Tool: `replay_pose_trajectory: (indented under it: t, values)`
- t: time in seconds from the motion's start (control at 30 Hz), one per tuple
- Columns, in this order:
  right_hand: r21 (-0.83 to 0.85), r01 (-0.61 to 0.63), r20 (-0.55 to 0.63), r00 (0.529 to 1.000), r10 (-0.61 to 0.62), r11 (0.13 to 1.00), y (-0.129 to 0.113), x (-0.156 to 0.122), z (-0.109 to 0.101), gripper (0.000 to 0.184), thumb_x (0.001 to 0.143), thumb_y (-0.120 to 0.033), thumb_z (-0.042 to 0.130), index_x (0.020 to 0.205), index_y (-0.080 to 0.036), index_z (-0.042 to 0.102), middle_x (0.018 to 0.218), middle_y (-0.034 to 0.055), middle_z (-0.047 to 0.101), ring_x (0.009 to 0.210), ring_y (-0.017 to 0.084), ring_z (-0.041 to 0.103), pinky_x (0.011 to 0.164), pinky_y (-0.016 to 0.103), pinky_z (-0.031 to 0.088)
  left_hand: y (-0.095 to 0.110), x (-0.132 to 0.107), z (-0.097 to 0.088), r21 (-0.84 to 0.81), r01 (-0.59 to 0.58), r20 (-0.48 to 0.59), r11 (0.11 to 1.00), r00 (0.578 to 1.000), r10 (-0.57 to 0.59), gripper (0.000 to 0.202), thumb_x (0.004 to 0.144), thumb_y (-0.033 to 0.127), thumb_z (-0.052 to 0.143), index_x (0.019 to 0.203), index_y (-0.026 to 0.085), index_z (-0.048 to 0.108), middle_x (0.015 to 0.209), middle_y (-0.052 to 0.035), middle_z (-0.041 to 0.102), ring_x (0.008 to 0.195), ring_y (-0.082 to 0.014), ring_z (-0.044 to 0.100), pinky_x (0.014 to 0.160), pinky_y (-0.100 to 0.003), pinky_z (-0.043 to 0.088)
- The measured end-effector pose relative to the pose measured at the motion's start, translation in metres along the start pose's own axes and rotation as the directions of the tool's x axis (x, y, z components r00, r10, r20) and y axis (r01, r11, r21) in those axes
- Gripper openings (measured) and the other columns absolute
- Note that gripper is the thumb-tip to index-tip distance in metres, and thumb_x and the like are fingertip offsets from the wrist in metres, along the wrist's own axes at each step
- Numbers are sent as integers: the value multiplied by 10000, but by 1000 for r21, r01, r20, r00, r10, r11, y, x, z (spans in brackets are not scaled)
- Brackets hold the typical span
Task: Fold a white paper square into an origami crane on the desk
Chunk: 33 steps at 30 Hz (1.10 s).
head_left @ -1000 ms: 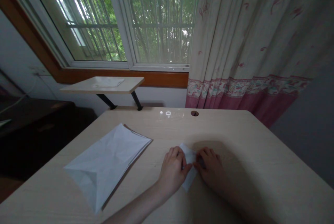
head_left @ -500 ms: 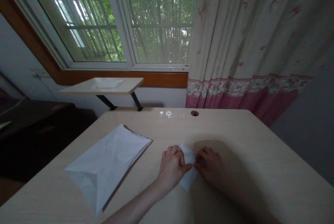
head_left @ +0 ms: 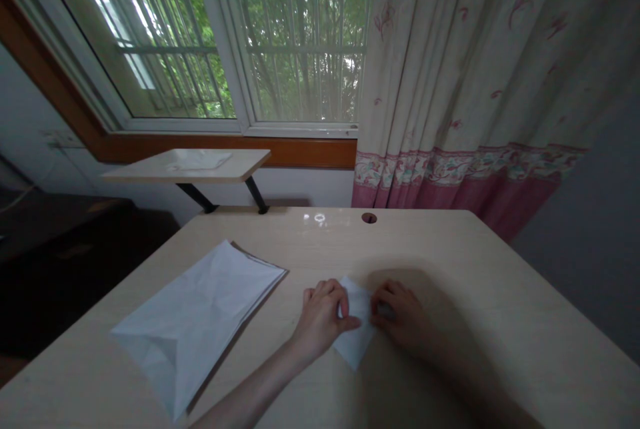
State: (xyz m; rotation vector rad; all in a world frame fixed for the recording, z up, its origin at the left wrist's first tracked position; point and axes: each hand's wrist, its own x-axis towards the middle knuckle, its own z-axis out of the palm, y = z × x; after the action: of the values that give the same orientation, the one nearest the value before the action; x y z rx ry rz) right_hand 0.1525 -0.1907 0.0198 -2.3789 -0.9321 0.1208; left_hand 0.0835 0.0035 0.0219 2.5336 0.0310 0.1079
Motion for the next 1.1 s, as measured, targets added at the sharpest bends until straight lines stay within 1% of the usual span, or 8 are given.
replay_pose_trajectory:
  t: [0.23,0.37,0.53,0.7,0.8,0.97,1.03,1.1]
  values:
    - [115,61,-1,998,-61,991,9,0,-6,168,708,-66,576,738,-231,591,897,9,587,882,182,569,790,306,445,-9,3,-4,-11,-69,50,998,996,70,301,745,402,755,664,180,567,902,34,609,946,-183,534,789,-308,256]
    - [182,82,13,996,-86,980,15,1,-8,177,701,-62,561,744,-230,598,909,10,575,904,179,567,802,294,455,-14,3,-5,-49,-99,64,994,993,102,295,746,378,762,660,178,562,904,34,618,945,-180,539,793,-300,267]
    - [257,89,54,993,-107,962,21,0,-13,193,722,-73,531,778,-239,614,921,8,564,902,173,571,790,281,467,-18,3,-6,-114,-101,47,988,993,107,324,682,323,820,671,173,534,887,43,633,904,-165,550,802,-295,276]
    - [306,95,96,987,-130,947,27,0,-16,182,722,-93,549,805,-235,626,952,10,559,921,171,565,811,276,460,-24,4,-4,-150,-117,51,982,991,126,302,700,302,804,714,180,528,900,21,643,900,-173,549,816,-303,294]
    - [330,101,117,982,-147,939,31,1,-16,181,720,-94,553,803,-236,630,935,9,559,898,171,567,792,278,467,-28,5,-3,-161,-136,56,978,988,147,287,703,267,802,718,183,527,901,18,641,900,-174,553,817,-300,311]
    - [354,107,114,981,-156,929,34,0,-14,169,734,-108,546,805,-238,627,932,10,559,881,174,569,776,292,481,-29,4,-6,-169,-170,50,971,982,180,239,729,269,786,740,187,561,886,9,638,904,-185,556,822,-306,331]
    - [357,111,107,982,-158,928,34,0,-13,147,740,-123,551,785,-239,627,915,11,568,874,179,570,773,301,485,-26,1,-9,-166,-214,42,963,974,224,176,767,276,759,787,202,600,901,9,639,932,-188,551,849,-317,320]
    - [358,119,94,982,-162,926,33,-1,-12,127,749,-137,553,769,-238,628,903,13,577,872,183,572,772,307,486,-22,-4,-13,-151,-302,31,941,950,309,85,824,262,704,865,232,636,964,5,638,984,-190,537,880,-329,307]
